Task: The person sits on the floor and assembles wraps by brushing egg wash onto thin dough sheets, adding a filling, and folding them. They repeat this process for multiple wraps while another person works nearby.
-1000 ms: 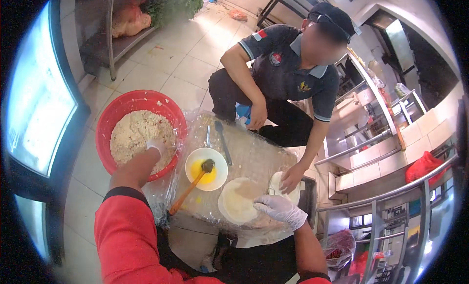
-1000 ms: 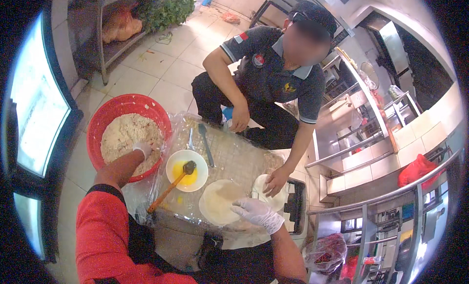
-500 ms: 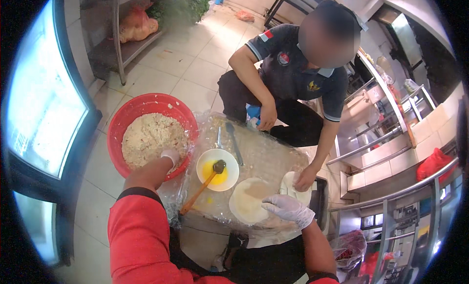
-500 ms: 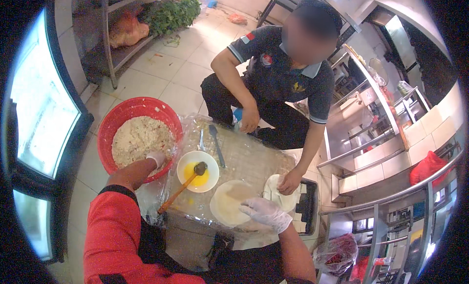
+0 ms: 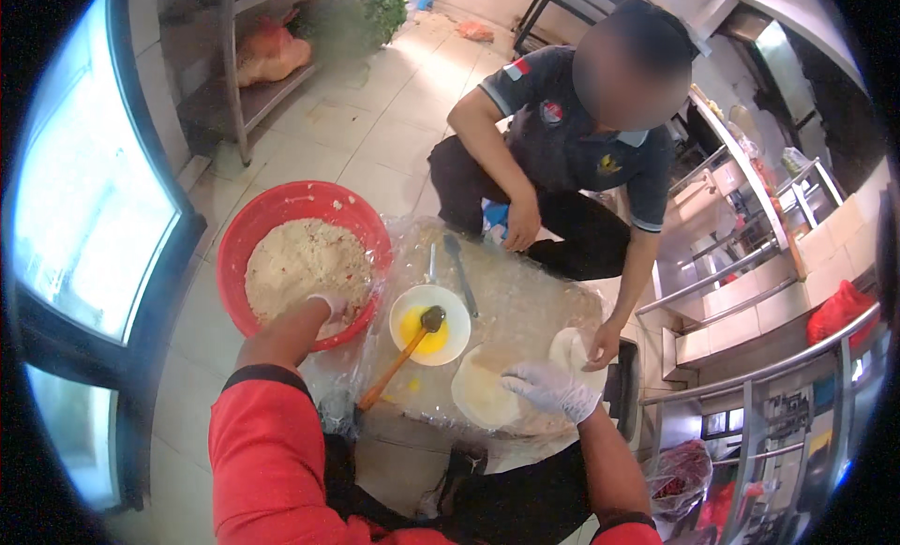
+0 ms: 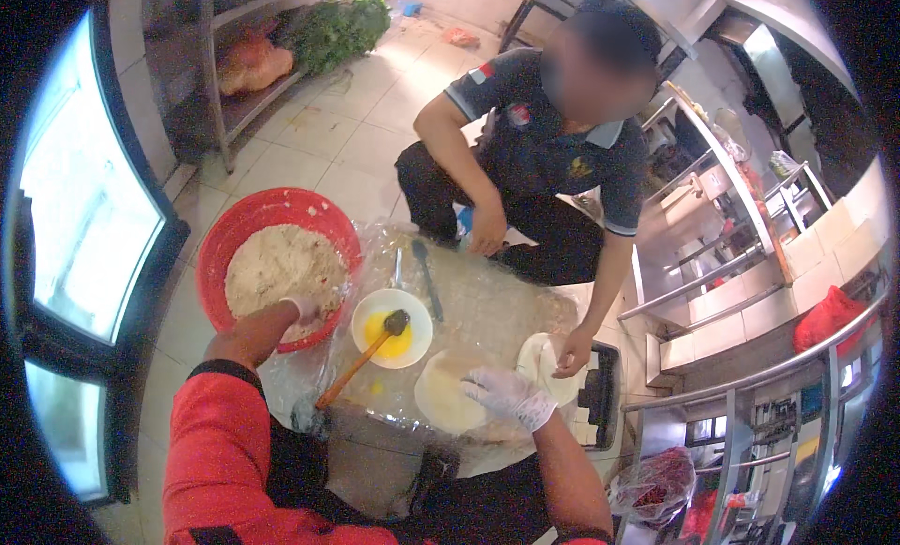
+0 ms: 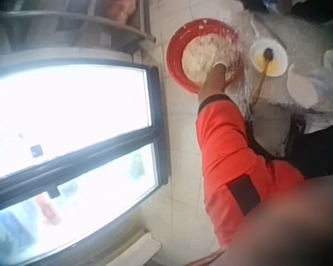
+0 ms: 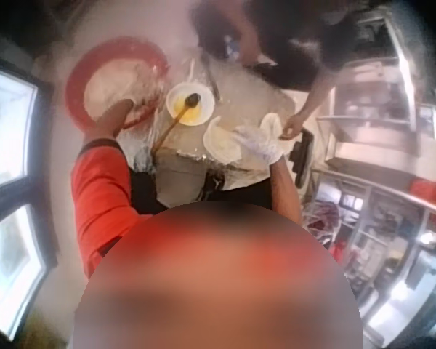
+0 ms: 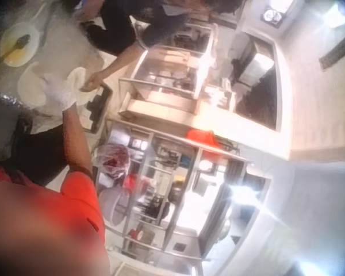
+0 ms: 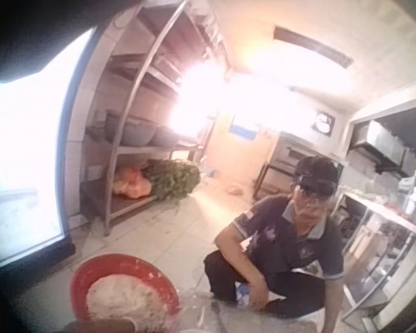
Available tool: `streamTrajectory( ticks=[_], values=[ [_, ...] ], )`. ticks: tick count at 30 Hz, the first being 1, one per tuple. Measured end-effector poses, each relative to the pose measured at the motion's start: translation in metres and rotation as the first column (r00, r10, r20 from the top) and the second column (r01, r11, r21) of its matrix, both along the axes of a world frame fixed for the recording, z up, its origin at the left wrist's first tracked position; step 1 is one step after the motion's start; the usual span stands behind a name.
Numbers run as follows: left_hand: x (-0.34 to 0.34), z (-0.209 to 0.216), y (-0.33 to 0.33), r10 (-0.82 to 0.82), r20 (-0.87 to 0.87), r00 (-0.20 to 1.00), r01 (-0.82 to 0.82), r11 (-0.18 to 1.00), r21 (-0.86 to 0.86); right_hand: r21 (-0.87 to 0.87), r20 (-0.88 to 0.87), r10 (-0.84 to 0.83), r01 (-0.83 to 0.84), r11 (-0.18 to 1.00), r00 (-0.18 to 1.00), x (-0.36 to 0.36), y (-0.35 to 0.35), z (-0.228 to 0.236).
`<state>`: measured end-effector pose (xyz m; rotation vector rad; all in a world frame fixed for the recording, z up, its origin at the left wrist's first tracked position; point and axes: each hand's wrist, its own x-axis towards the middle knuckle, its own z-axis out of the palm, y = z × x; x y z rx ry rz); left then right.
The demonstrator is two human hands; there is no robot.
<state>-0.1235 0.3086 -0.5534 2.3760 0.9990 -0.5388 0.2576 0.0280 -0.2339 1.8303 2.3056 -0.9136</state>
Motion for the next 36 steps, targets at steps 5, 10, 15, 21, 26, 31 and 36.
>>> streamTrajectory(
  ticks=[5,10,15,21,26,31,36],
  values=[
    [-0.143,-0.067,0.05,0.243,-0.164,0.956,-0.247,0.969,-0.007,0.032,-0.106,0.102,-0.099,0.995,0.989,-0.047,0.052,0.009],
    [-0.024,0.019,0.029,0.005,-0.108,0.994,-0.027,0.98,-0.199,-0.1,0.002,-0.121,0.12,0.988,0.993,-0.029,0.024,0.017],
    [-0.051,0.029,0.028,0.08,-0.18,0.98,-0.122,0.964,-0.236,-0.111,-0.024,-0.073,0.07,0.991,0.997,-0.04,0.041,0.019],
    [-0.047,0.054,0.025,-0.085,-0.194,0.977,0.048,0.981,-0.188,-0.09,-0.023,-0.054,0.052,0.995,0.998,-0.037,0.042,0.014],
    [-0.043,0.058,0.032,0.02,-0.187,0.982,-0.058,0.978,-0.201,-0.077,-0.039,-0.052,0.049,0.996,0.998,-0.036,0.04,0.013],
    [-0.071,0.062,0.06,0.082,-0.047,0.996,-0.086,0.992,-0.092,-0.055,-0.03,-0.063,0.061,0.997,0.998,-0.033,0.038,0.009],
    [-0.07,0.114,0.094,0.228,0.114,0.967,-0.216,0.971,-0.105,-0.068,-0.046,-0.081,0.078,0.995,0.996,-0.026,0.035,0.011]
  ],
)
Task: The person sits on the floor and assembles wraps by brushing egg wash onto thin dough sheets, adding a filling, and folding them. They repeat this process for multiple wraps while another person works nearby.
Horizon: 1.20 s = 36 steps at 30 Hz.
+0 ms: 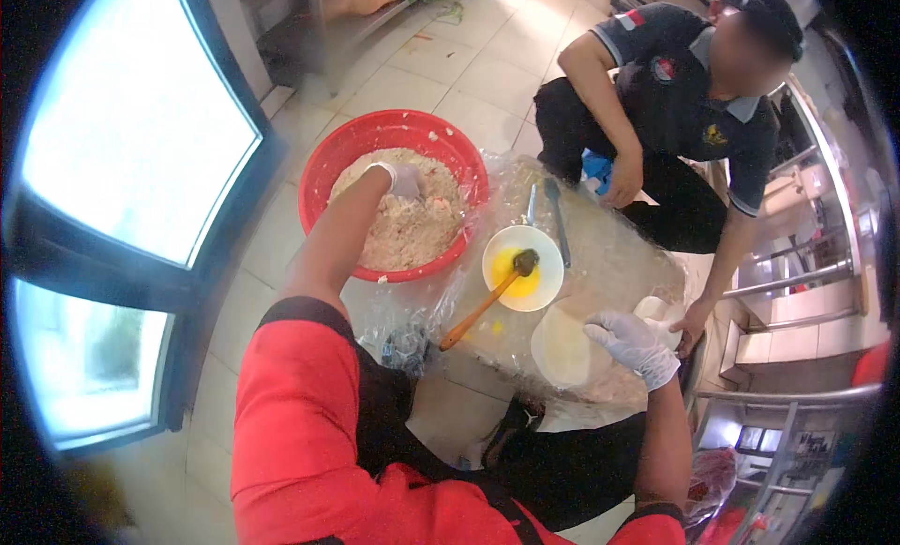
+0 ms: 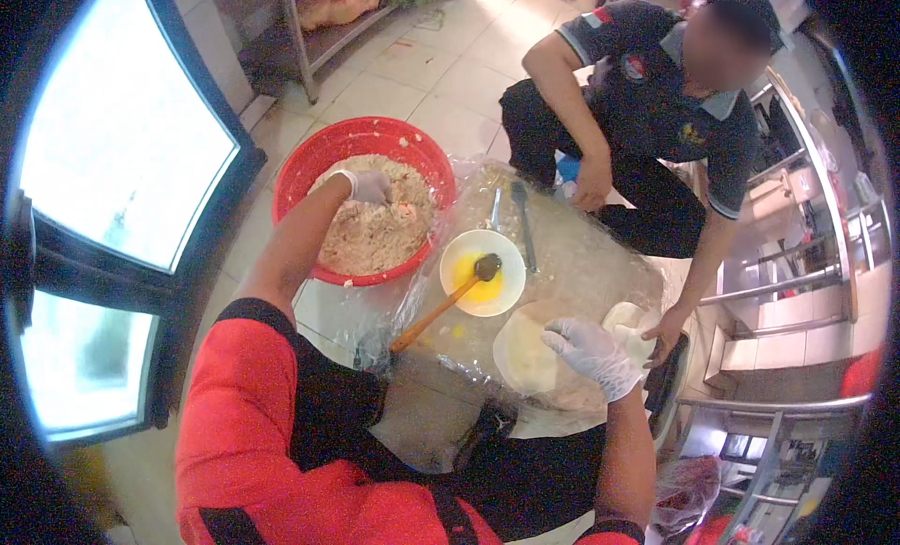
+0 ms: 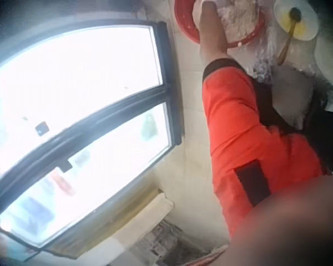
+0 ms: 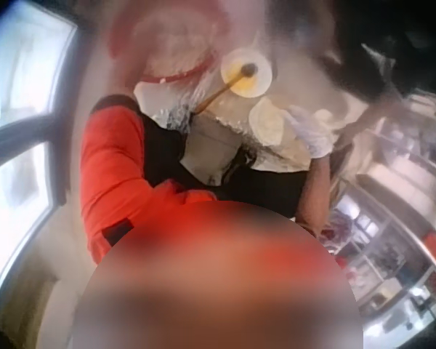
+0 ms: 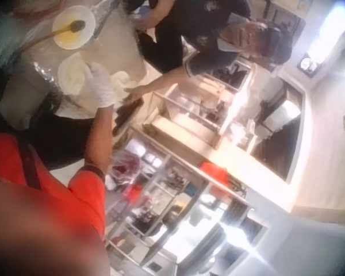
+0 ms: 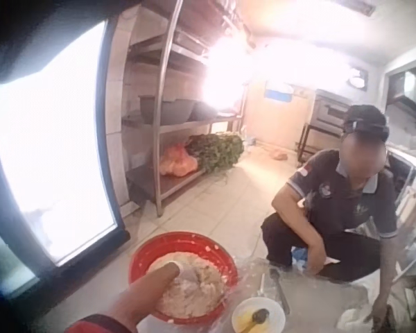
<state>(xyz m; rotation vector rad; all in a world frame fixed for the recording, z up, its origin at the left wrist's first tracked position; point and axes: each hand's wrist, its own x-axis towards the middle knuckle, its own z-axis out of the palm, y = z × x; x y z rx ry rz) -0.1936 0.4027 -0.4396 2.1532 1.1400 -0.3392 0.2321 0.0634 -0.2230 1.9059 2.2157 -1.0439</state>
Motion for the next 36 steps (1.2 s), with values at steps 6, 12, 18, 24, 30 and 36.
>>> streamTrajectory(
  ticks=[6,12,18,24,30,36],
  values=[
    [0.073,0.131,-0.007,-0.08,0.331,0.94,0.112,0.991,-0.079,0.038,0.061,0.011,-0.013,0.999,0.998,0.016,-0.018,0.007],
    [0.184,0.177,-0.06,-0.639,0.331,0.694,0.465,0.75,0.471,0.223,-0.073,-0.096,0.11,0.969,0.993,0.025,-0.025,0.002],
    [0.293,0.151,-0.159,-0.719,0.276,0.637,0.663,0.695,0.279,0.362,-0.276,-0.156,0.254,0.897,0.948,0.028,-0.039,-0.008],
    [0.327,0.121,-0.217,-0.795,0.135,0.592,0.718,0.596,0.36,0.279,-0.01,-0.073,0.073,0.957,0.997,0.031,-0.052,-0.036],
    [0.327,0.114,-0.229,-0.72,0.201,0.664,0.644,0.688,0.335,0.246,0.102,0.012,-0.037,0.969,0.995,0.019,-0.05,-0.054],
    [0.337,0.114,-0.232,-0.631,0.122,0.766,0.603,0.771,0.205,0.271,0.178,-0.006,-0.043,0.962,0.984,0.03,-0.052,-0.08]
  ],
)
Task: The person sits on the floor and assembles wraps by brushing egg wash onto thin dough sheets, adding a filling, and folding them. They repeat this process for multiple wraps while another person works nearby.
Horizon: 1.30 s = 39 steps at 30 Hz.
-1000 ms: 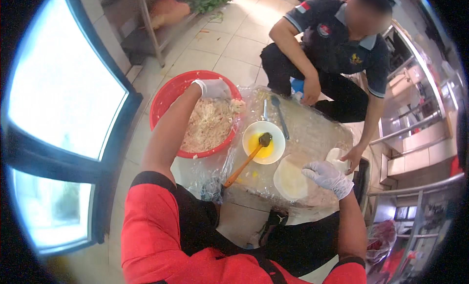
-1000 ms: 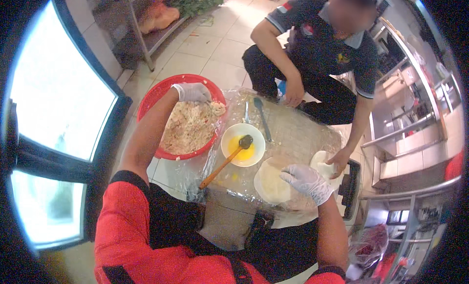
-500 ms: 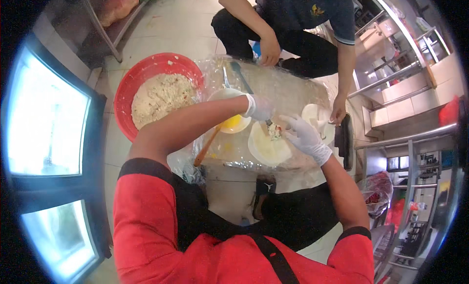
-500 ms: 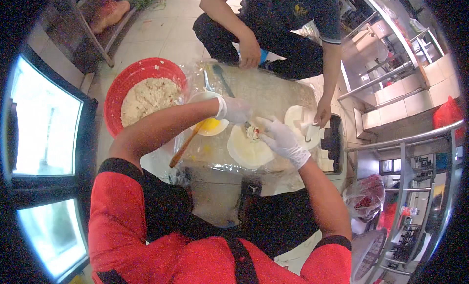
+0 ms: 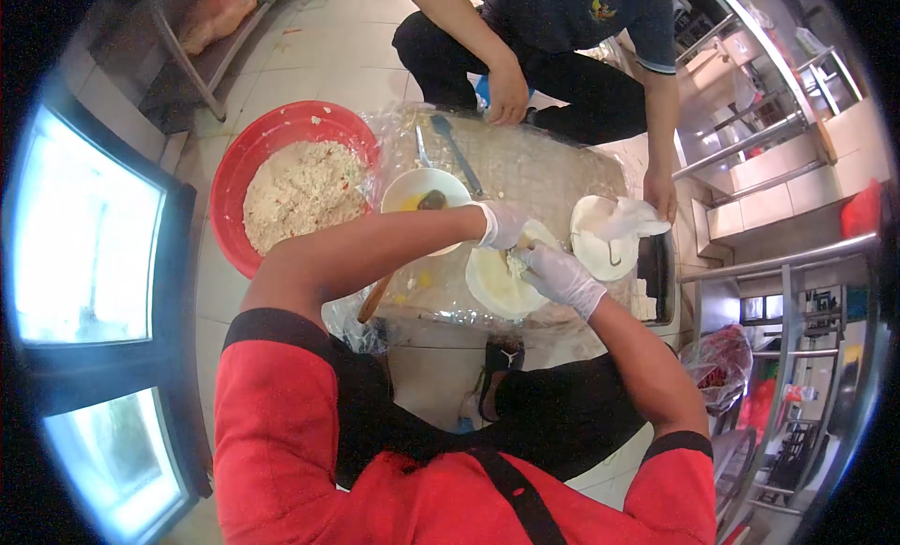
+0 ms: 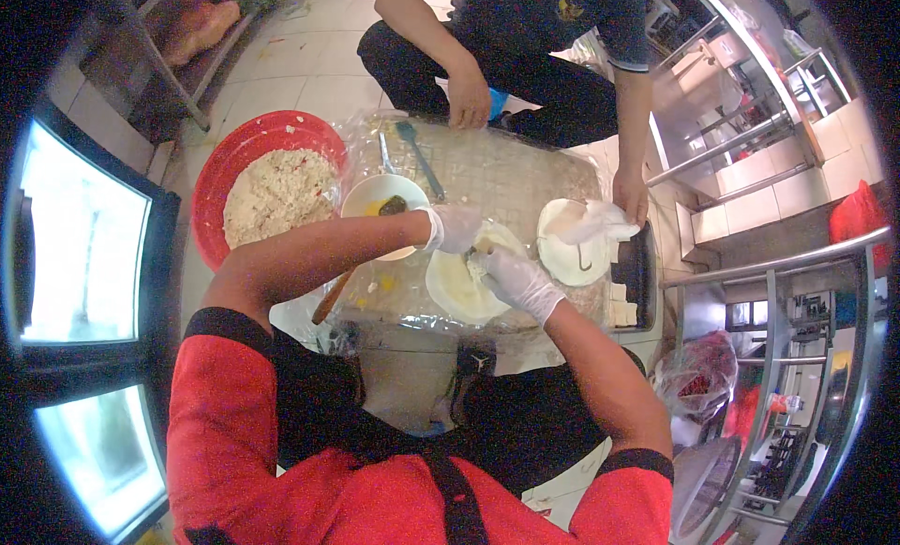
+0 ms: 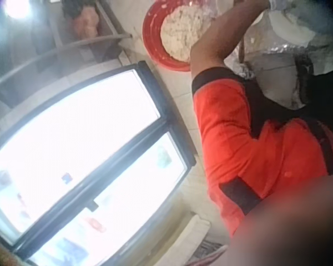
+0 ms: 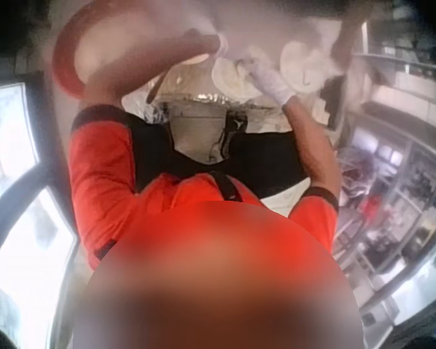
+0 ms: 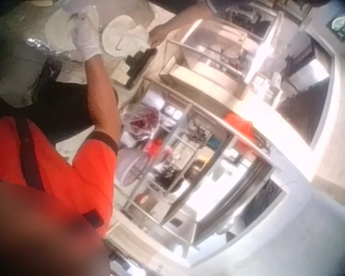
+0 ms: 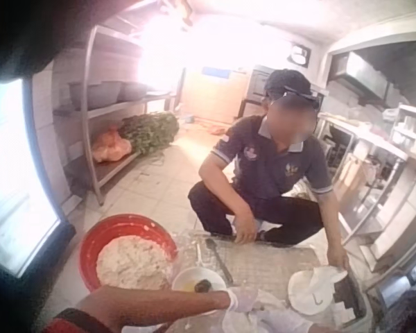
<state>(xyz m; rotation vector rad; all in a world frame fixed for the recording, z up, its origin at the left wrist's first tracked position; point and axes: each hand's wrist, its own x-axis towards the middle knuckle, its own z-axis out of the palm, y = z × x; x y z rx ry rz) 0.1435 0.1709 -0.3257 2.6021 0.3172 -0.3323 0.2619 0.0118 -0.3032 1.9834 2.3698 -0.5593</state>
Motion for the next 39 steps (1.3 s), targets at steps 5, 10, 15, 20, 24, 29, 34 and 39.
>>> streamTrajectory(
  ticks=[5,10,15,20,24,29,34,39],
  values=[
    [-0.003,0.009,0.003,0.055,0.063,0.997,-0.056,0.998,0.016,-0.005,0.076,-0.019,0.019,1.0,0.997,0.011,0.001,-0.007],
    [-0.007,-0.017,0.014,0.095,0.17,0.981,-0.088,0.995,-0.05,-0.076,0.049,-0.047,0.051,0.996,0.998,0.008,0.015,0.003],
    [-0.006,0.003,-0.003,0.107,0.195,0.975,-0.107,0.994,-0.008,0.141,-0.052,-0.01,0.017,0.99,0.999,-0.003,0.014,0.005],
    [-0.005,-0.042,0.017,-0.163,0.311,0.936,0.092,0.969,0.231,0.094,0.172,0.13,-0.148,0.985,0.976,-0.006,0.023,-0.017],
    [-0.006,-0.033,0.015,-0.132,0.306,0.943,0.05,0.964,0.262,0.065,0.214,0.111,-0.127,0.99,0.971,-0.009,0.018,-0.017],
    [-0.012,-0.002,0.02,-0.073,0.145,0.987,0.056,0.991,0.123,-0.14,0.153,0.071,-0.049,0.989,0.986,-0.011,0.02,0.01],
    [-0.017,-0.033,0.037,-0.1,0.213,0.972,0.056,0.977,0.205,-0.011,0.116,0.038,-0.037,0.999,0.993,-0.005,0.019,-0.017],
    [-0.023,-0.009,0.04,-0.301,0.103,0.948,0.245,0.896,0.37,-0.012,0.073,0.063,-0.063,0.998,0.995,0.001,0.017,-0.011]
  ],
)
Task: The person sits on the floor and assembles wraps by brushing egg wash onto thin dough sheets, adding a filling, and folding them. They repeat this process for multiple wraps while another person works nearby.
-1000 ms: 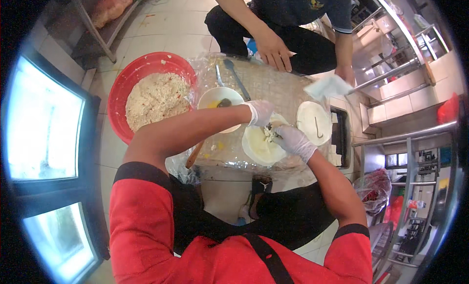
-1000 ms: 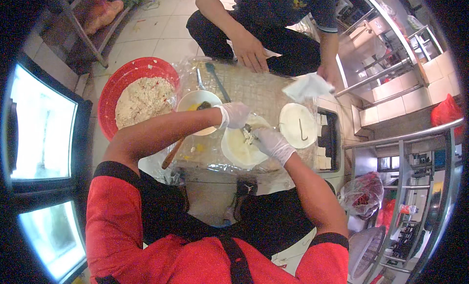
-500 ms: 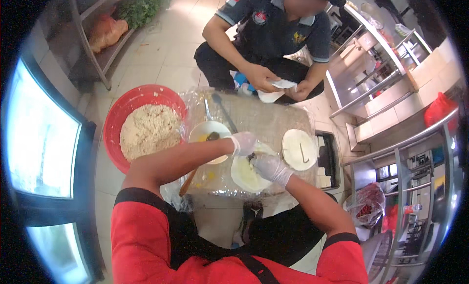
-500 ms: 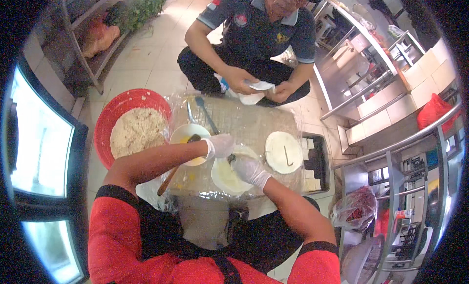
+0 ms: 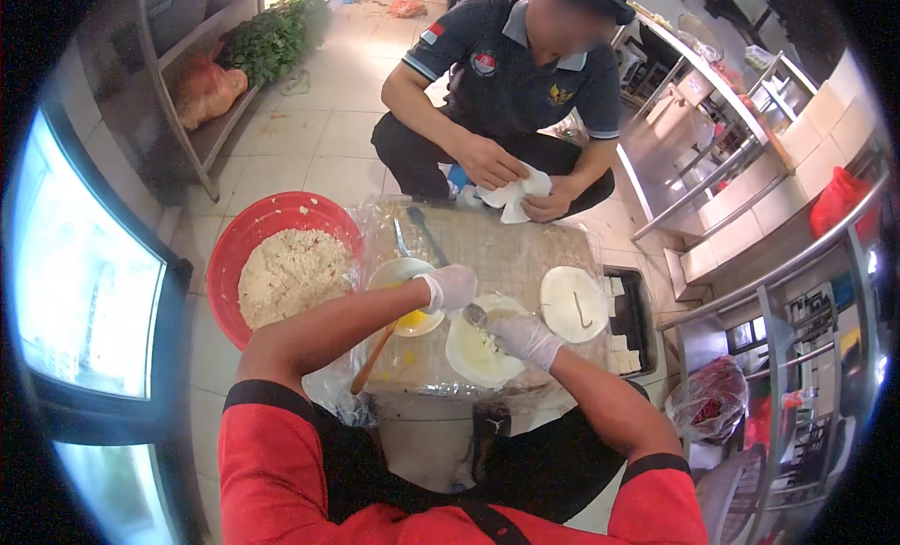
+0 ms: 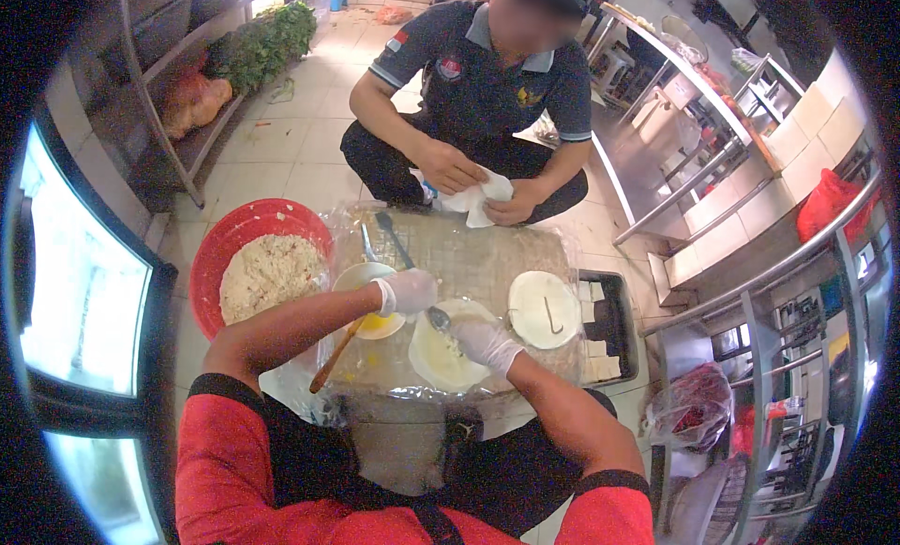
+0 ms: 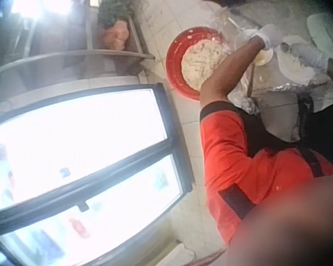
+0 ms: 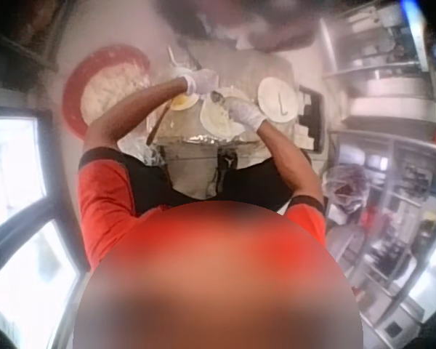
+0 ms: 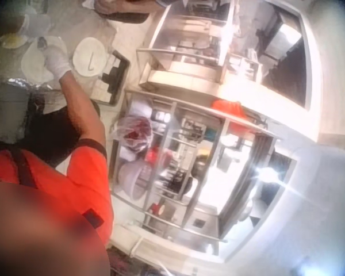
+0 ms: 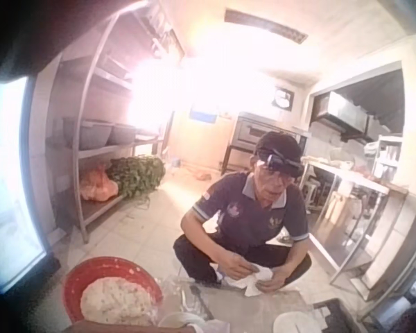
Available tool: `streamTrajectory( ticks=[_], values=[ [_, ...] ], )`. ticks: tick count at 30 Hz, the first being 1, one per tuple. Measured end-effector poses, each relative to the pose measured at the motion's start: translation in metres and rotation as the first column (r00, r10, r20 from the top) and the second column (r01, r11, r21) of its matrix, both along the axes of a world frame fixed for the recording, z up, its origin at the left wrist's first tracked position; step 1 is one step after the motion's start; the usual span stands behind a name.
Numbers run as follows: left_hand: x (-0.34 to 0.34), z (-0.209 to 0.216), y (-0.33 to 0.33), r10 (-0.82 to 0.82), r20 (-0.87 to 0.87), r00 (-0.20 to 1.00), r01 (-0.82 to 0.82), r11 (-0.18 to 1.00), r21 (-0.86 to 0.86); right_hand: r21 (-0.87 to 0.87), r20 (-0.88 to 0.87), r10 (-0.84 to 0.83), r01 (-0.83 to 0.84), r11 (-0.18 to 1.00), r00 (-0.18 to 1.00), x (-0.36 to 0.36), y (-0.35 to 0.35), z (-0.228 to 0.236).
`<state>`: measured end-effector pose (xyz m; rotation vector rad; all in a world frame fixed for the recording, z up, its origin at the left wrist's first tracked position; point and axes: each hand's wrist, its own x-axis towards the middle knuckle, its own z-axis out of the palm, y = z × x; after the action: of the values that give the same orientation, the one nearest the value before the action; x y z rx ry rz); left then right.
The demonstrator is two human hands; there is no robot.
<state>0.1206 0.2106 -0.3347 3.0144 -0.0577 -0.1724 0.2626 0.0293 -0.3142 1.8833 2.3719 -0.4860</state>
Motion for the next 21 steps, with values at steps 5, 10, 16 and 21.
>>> streamTrajectory(
  ticks=[5,10,16,21],
  values=[
    [-0.004,0.002,0.012,-0.097,0.149,0.984,0.079,0.989,0.122,-0.035,-0.097,0.034,-0.037,0.999,0.995,-0.002,0.003,0.034],
    [-0.026,-0.011,0.027,-0.215,0.377,0.901,0.177,0.975,0.133,-0.208,-0.025,-0.198,0.189,0.96,0.98,-0.013,0.02,0.052],
    [-0.026,0.044,-0.004,0.34,-0.298,0.892,-0.437,0.479,-0.761,0.013,-0.02,-0.054,0.054,0.998,0.998,0.03,-0.009,-0.028],
    [-0.031,0.047,-0.002,0.345,-0.262,0.901,-0.416,0.519,-0.747,-0.151,0.073,-0.212,0.221,0.963,0.975,0.024,0.009,0.002]
  ],
)
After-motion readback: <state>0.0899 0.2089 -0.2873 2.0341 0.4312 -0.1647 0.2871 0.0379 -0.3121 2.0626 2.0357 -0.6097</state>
